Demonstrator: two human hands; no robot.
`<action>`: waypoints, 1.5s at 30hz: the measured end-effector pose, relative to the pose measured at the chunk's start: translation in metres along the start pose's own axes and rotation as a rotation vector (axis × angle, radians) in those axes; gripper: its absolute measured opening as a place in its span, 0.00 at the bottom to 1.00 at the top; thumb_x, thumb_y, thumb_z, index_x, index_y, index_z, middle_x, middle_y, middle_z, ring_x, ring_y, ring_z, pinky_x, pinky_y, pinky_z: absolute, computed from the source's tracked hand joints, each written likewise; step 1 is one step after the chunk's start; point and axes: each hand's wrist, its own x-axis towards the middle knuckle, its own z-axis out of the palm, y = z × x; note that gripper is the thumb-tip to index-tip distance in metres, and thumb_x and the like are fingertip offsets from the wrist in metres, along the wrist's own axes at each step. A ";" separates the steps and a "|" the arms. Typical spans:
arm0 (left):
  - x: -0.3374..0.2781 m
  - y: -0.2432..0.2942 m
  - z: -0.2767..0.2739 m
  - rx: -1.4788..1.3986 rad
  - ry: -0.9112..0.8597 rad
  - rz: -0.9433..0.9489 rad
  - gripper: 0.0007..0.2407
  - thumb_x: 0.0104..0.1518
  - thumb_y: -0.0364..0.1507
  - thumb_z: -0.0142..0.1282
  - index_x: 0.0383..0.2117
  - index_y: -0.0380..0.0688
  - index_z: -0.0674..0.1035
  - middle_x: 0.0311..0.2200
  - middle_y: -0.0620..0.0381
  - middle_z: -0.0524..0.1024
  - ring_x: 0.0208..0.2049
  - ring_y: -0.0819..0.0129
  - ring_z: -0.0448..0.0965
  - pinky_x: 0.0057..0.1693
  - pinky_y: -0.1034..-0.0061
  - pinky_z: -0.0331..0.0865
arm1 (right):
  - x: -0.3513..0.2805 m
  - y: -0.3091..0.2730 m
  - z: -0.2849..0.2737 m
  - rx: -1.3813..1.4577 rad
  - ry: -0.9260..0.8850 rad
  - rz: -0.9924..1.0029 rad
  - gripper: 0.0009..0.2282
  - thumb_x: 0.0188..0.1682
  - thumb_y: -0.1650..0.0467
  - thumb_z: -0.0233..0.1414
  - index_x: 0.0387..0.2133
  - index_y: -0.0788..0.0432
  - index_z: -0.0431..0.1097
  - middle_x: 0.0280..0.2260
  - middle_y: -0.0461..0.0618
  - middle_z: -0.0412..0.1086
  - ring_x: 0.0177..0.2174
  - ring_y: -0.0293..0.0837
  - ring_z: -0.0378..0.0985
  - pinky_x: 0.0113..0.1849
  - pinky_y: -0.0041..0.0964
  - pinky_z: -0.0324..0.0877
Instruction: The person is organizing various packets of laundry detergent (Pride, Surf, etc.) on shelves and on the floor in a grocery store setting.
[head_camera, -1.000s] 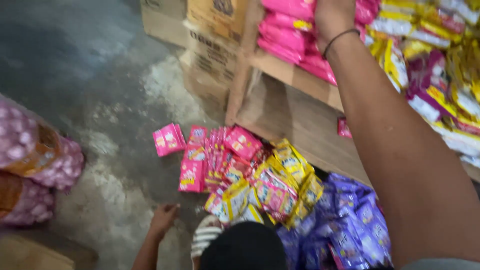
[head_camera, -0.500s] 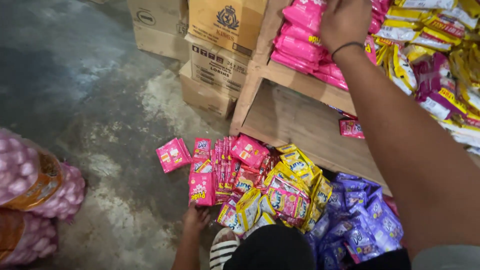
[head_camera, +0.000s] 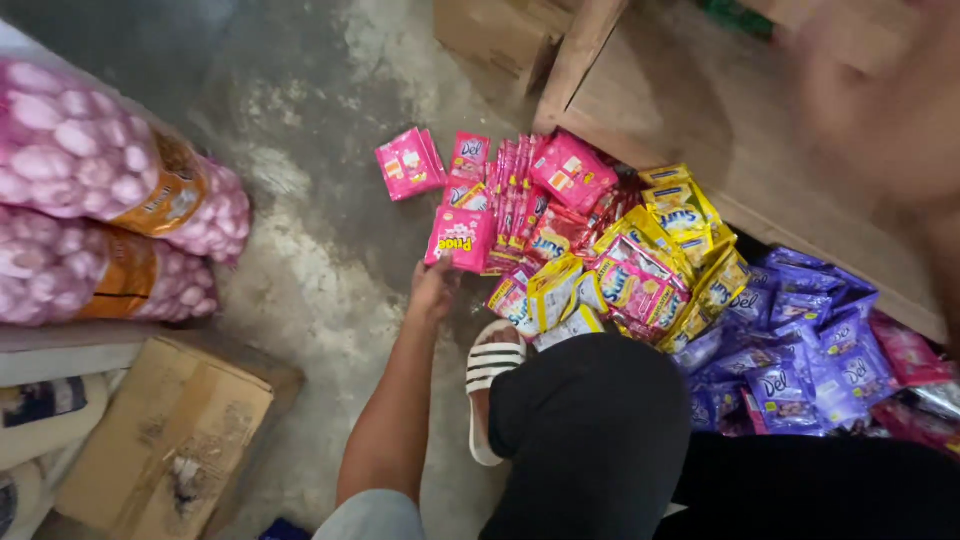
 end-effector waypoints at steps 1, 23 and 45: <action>0.004 -0.001 -0.008 0.095 0.017 0.005 0.12 0.61 0.26 0.61 0.47 0.44 0.71 0.40 0.54 0.79 0.40 0.64 0.79 0.48 0.66 0.75 | -0.007 -0.046 -0.029 0.034 0.029 -0.020 0.12 0.46 0.70 0.59 0.42 0.64 0.73 0.48 0.66 0.67 0.49 0.65 0.69 0.48 0.59 0.66; -0.261 -0.022 0.490 0.878 -0.854 0.126 0.25 0.57 0.41 0.62 0.54 0.34 0.73 0.44 0.51 0.80 0.42 0.71 0.81 0.51 0.72 0.78 | -0.208 -0.081 -0.057 1.752 0.343 0.728 0.19 0.54 0.71 0.54 0.57 0.65 0.62 0.49 0.52 0.72 0.47 0.42 0.77 0.50 0.41 0.73; -0.260 -0.044 0.478 0.314 -0.872 0.072 0.19 0.66 0.29 0.54 0.61 0.37 0.69 0.54 0.52 0.74 0.54 0.67 0.76 0.61 0.68 0.72 | -0.181 -0.056 -0.041 1.838 0.490 1.032 0.17 0.52 0.70 0.53 0.55 0.61 0.64 0.50 0.51 0.73 0.49 0.45 0.77 0.51 0.47 0.74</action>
